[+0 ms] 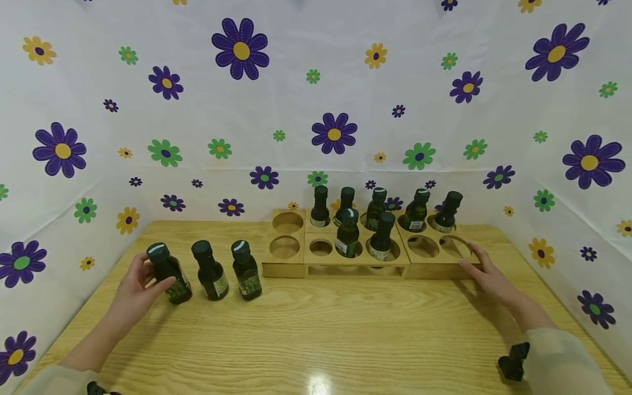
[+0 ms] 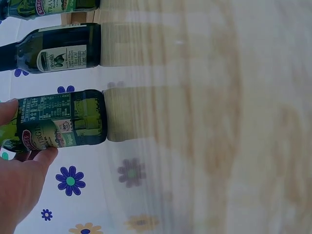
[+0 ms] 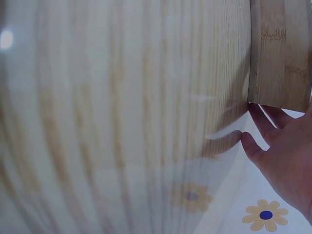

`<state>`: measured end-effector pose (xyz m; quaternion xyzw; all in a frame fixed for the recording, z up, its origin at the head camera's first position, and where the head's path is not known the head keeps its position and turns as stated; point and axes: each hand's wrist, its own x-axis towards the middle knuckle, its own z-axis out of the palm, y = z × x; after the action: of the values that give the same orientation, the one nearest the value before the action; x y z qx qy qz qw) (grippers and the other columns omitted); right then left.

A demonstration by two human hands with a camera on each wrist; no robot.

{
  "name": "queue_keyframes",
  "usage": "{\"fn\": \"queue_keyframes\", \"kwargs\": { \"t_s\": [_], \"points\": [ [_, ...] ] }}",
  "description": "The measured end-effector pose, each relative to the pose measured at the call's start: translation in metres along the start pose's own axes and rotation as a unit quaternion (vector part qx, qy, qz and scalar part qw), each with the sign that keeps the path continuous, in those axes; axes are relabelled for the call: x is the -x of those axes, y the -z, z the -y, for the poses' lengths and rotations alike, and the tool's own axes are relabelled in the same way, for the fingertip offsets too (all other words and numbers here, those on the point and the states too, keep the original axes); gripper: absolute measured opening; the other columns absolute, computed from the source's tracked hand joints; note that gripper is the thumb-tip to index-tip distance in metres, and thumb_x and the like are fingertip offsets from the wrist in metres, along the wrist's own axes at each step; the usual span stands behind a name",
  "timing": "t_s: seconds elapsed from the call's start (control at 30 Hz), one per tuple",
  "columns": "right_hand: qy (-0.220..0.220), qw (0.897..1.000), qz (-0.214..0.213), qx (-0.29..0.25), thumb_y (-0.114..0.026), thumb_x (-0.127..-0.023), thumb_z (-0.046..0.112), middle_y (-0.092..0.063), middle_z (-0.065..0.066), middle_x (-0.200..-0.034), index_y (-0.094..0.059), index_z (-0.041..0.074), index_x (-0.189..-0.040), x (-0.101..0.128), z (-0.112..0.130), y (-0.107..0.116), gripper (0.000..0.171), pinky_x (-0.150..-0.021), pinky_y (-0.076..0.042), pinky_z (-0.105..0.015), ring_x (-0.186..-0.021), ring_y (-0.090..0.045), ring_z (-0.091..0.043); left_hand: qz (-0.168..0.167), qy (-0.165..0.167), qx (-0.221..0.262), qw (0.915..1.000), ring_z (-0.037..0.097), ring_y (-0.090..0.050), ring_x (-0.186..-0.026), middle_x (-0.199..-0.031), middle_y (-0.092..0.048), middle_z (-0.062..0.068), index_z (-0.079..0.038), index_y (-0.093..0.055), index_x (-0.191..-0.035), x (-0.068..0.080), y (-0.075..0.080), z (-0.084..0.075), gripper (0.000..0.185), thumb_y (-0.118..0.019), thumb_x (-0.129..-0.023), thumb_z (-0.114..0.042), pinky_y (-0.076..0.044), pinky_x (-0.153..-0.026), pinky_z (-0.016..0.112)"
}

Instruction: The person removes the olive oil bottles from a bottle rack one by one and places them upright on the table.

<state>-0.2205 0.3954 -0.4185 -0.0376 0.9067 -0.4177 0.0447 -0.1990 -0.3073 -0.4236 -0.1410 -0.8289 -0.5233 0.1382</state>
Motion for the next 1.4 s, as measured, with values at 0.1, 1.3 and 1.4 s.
{"fn": "queue_keyframes", "kwargs": {
  "t_s": [0.1, 1.3, 1.4],
  "points": [
    [0.005, 1.0, 0.002, -0.002, -0.035, -0.107, 0.032, 0.008, -0.041, -0.149, 0.01, -0.005, -0.15, -0.001, 0.0, 0.0, 0.073, -0.098, -0.023, -0.071, -0.126, -0.025, -0.062, -0.001, -0.002, -0.008, 1.0, -0.013, -0.049, -0.104, -0.113, -0.051, -0.021, -0.009, -0.035, -0.134, 0.0, -0.001, -0.002, 0.049, -0.061, -0.094, 0.002, -0.046, -0.08, 0.008],
    [0.014, 1.0, 0.002, 0.005, -0.035, -0.107, 0.032, 0.005, -0.042, -0.148, 0.011, -0.005, -0.15, -0.002, -0.004, 0.0, 0.073, -0.097, -0.025, -0.071, -0.125, -0.027, -0.062, 0.018, -0.149, 0.113, 0.9822, 0.018, -0.038, -0.134, -0.142, -0.044, 0.012, -0.001, -0.039, -0.139, -0.018, -0.103, -0.149, 0.062, -0.065, -0.084, 0.016, -0.03, -0.109, 0.025],
    [0.012, 1.0, -0.001, 0.003, -0.035, -0.107, 0.031, 0.004, -0.043, -0.148, 0.01, -0.005, -0.15, -0.002, -0.004, 0.0, 0.073, -0.097, -0.025, -0.071, -0.125, -0.027, -0.062, 0.042, -0.144, 0.12, 0.9814, 0.019, -0.038, -0.134, -0.142, -0.044, 0.008, -0.004, -0.04, -0.139, -0.027, -0.12, -0.152, 0.062, -0.067, -0.085, 0.011, -0.029, -0.111, 0.034]
  ]
}}
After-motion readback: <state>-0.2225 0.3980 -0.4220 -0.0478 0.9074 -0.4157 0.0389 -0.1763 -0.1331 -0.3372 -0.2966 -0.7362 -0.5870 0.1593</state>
